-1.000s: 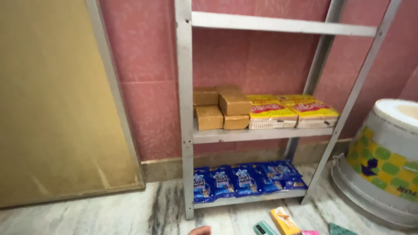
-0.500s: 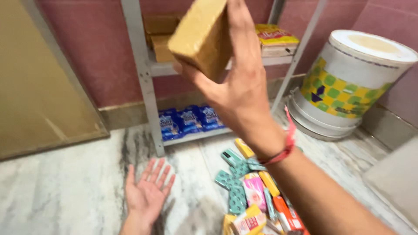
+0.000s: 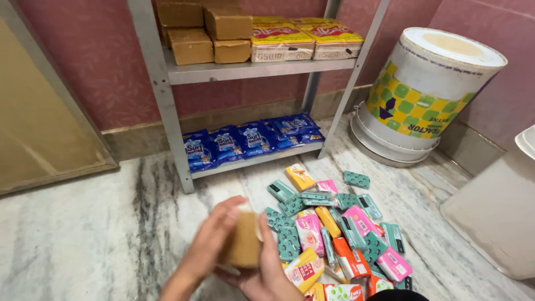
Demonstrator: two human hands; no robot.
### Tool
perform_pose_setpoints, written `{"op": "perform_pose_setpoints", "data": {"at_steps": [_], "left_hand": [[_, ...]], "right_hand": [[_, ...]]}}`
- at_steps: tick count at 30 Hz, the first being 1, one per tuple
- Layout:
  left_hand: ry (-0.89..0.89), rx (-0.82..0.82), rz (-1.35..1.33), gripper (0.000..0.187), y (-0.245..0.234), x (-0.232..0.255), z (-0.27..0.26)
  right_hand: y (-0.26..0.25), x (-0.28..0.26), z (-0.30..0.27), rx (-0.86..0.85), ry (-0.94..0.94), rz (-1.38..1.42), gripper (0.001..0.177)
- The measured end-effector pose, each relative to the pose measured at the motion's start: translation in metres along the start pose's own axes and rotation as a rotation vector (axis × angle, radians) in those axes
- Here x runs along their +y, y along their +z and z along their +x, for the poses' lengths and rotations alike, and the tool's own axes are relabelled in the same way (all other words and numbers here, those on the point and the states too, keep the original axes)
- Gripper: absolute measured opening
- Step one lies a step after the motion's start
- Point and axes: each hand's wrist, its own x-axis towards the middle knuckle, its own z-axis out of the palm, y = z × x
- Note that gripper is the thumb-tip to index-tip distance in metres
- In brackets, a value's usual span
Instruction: The person sits on the floor and organizes various soap bars and detergent packets. They pick up brown soap bars and place them on a metal shelf, then handle smaller wrapped soaps and detergent packets, arranging them on the floor and shelf.
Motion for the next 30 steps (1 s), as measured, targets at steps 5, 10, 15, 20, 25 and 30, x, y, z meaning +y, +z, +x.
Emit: {"op": "perform_pose_setpoints", "data": {"at_steps": [5, 10, 15, 20, 25, 30], "left_hand": [[-0.008, 0.186, -0.232, 0.083, -0.002, -0.007, 0.014], [-0.218, 0.409, -0.808, 0.09, -0.036, -0.008, 0.018], [-0.178, 0.306, -0.956, 0.089, -0.016, 0.013, 0.007], [-0.164, 0.087, -0.814, 0.074, -0.014, 0.02, -0.011], [0.182, -0.248, 0.173, 0.078, 0.036, 0.0, -0.006], [-0.018, 0.111, -0.36, 0.086, 0.007, -0.011, 0.02]], "right_hand": [[0.029, -0.066, -0.039, 0.061, -0.326, 0.172, 0.067], [0.069, -0.147, -0.068, -0.163, -1.289, -0.338, 0.07], [0.064, -0.077, -0.026, -0.208, -1.285, -0.481, 0.069], [-0.034, 0.02, 0.038, 0.092, -0.529, -0.504, 0.07], [-0.05, 0.021, 0.025, -0.06, -0.08, 0.417, 0.065], [0.006, -0.097, -0.045, -0.119, -0.462, 0.4, 0.072]]}}
